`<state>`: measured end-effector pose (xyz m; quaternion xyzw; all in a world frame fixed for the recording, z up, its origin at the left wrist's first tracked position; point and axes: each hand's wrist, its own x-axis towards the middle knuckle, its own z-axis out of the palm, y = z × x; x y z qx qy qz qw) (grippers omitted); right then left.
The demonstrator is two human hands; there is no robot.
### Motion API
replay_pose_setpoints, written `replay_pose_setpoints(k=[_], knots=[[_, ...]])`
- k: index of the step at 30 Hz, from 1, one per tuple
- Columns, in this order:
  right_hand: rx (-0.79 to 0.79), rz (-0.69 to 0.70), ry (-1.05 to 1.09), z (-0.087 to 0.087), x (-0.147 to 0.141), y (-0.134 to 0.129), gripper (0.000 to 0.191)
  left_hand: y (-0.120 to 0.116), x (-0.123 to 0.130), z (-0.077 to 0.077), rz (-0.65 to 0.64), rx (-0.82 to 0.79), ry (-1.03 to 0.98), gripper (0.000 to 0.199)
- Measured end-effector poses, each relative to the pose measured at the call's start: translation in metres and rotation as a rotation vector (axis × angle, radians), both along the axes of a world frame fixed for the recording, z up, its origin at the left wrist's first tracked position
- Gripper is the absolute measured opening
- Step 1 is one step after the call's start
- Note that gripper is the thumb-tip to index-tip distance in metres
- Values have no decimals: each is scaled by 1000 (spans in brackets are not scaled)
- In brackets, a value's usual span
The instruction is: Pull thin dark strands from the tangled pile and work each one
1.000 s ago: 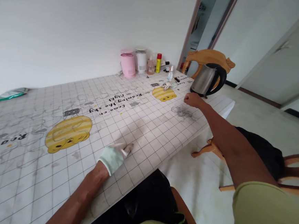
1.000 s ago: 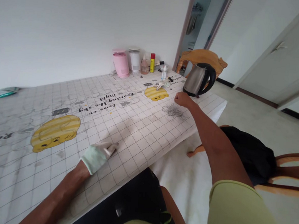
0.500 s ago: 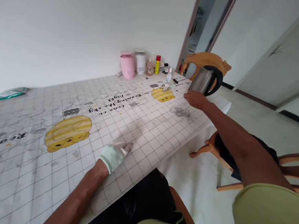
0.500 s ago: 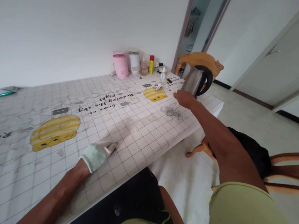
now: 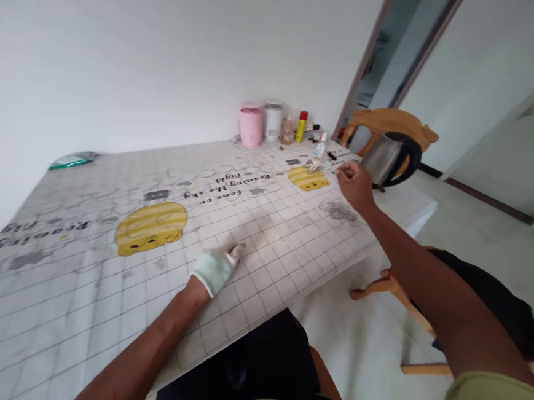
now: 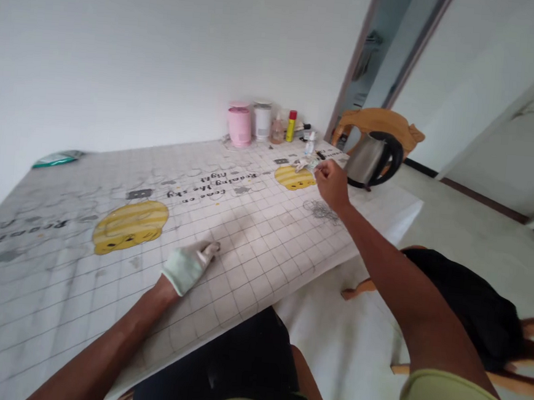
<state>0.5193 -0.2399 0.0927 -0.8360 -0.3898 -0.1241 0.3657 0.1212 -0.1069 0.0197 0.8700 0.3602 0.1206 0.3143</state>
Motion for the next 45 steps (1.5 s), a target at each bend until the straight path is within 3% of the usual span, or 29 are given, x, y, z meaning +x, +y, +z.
replay_pose_setpoints(k=[7,10,13,19,23,25,28,31,34,38,45], knots=[[293,516,241,-30,-187,76,14,27,-17,22,154,-346,-540,49],[314,661,322,-43,-240,101,13,45,-29,29,264,-367,-732,48],[298,761,403,-54,-270,119,14,61,-37,28,366,-371,-835,42],[265,882,632,-65,-279,128,20,73,-41,25,505,-382,-797,29],[290,912,727,-66,-275,124,19,70,-40,26,617,-223,-691,34],[284,911,701,-67,-275,122,19,69,-39,25,595,-185,-697,34],[254,929,682,-70,-277,119,17,69,-36,21,527,-283,-759,36],[199,970,680,-71,-274,116,17,69,-35,19,547,-334,-767,33],[142,967,563,-65,-268,115,22,67,-35,22,610,-276,-737,31],[190,881,405,-59,-268,120,23,58,-32,27,645,-175,-595,30],[188,865,474,-70,-278,132,16,48,-21,17,569,-82,-427,27]])
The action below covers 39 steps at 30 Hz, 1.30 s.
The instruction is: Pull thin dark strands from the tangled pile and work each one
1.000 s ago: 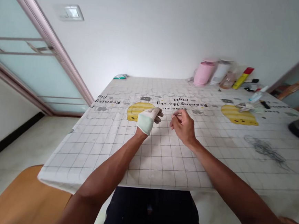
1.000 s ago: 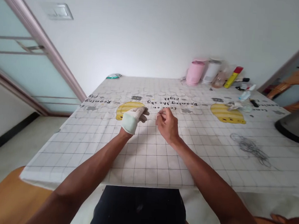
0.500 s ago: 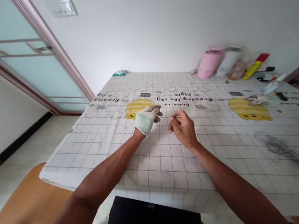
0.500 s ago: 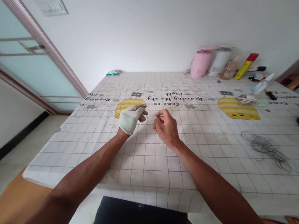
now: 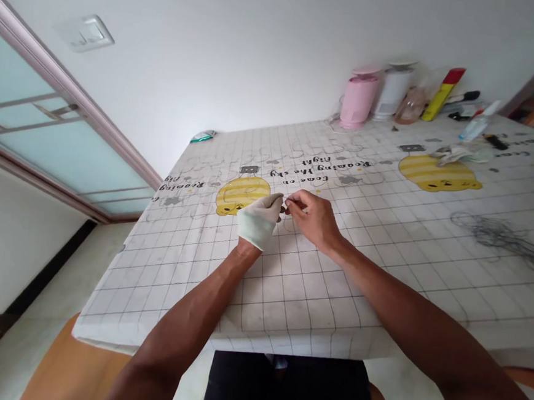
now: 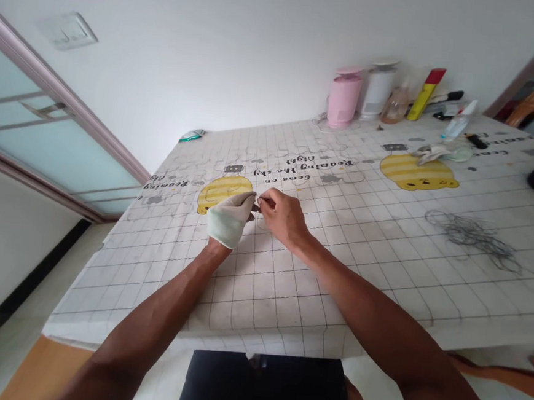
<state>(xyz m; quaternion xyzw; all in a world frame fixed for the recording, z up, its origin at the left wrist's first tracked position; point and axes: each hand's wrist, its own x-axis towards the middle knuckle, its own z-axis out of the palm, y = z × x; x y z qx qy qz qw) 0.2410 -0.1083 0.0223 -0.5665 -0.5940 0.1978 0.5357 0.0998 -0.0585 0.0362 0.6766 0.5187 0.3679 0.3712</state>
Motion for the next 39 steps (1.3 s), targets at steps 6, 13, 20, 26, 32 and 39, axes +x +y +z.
replay_pose_setpoints(k=[6,13,20,26,32,39], knots=[[62,-85,-190,-7,9,2,23,-1,3,-8,-28,-5,-7,31],[206,-167,-663,-17,16,8,31,-5,3,-4,-104,-83,16,32],[338,-21,-857,-13,33,14,35,-14,5,2,-190,-239,-49,35],[519,27,-990,-9,41,17,35,-13,3,3,-260,-161,119,37],[479,148,-1018,-6,46,21,36,-11,5,-5,-246,-187,148,32],[422,26,-606,4,56,17,30,-15,12,0,-110,-328,-123,41]])
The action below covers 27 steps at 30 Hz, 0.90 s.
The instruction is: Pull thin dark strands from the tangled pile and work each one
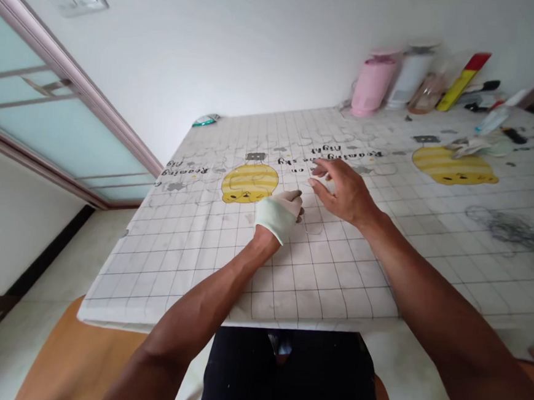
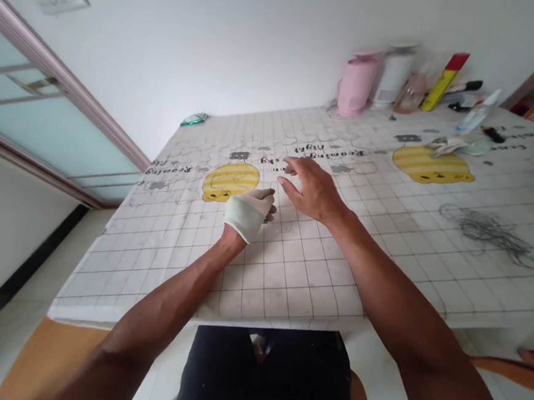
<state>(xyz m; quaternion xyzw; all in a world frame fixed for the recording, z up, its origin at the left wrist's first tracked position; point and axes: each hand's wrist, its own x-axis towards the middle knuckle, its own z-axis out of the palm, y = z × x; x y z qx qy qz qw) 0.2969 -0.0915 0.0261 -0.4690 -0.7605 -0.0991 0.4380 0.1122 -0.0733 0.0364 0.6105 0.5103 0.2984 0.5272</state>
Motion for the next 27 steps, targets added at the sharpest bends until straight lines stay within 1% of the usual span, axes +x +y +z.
replay_pose_setpoints(k=[1,3,6,9,14,18,21,23,24,27], knots=[[17,-16,58,2,2,-3,35,-1,1,1,16,-3,-10,41],[24,-18,109,4,5,-10,37,-1,1,3,35,-2,-20,42],[-20,22,75,3,4,-16,37,-2,1,3,38,-1,-26,43],[-62,58,28,0,0,-16,35,-3,0,3,6,21,16,42],[-65,95,-10,-3,0,-9,28,-2,-1,-1,-87,78,85,41],[-83,115,-17,-4,3,-8,30,-1,-2,-6,-119,119,153,41],[-114,124,-28,-1,5,-9,32,-1,0,-9,-118,124,176,40],[-150,111,20,3,6,-10,25,-2,2,-8,-87,95,130,40],[-168,94,77,5,7,-11,22,-2,2,-7,-62,76,94,40],[-229,-14,367,10,7,-15,34,-1,2,-2,27,38,-5,41]])
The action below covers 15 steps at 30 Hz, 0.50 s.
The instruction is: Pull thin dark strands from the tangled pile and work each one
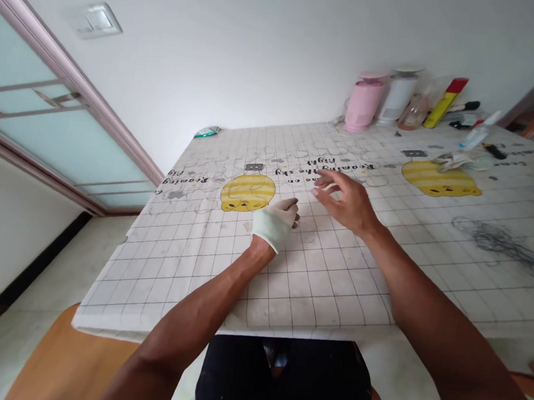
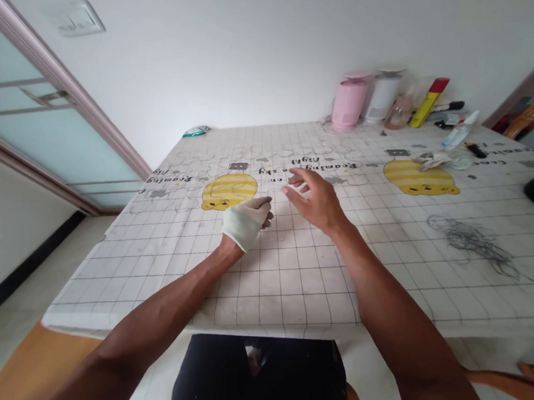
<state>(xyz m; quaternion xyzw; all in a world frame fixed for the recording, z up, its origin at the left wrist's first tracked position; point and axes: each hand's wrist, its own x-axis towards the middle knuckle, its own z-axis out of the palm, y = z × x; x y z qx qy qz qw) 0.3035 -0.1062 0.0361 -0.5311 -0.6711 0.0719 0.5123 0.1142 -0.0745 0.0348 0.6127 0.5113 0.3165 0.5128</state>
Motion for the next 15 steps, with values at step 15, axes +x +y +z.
replay_pose_setpoints(k=[15], knots=[[-523,313,294,-12,-31,-5,29,7,-17,8,-23,268,192,25]])
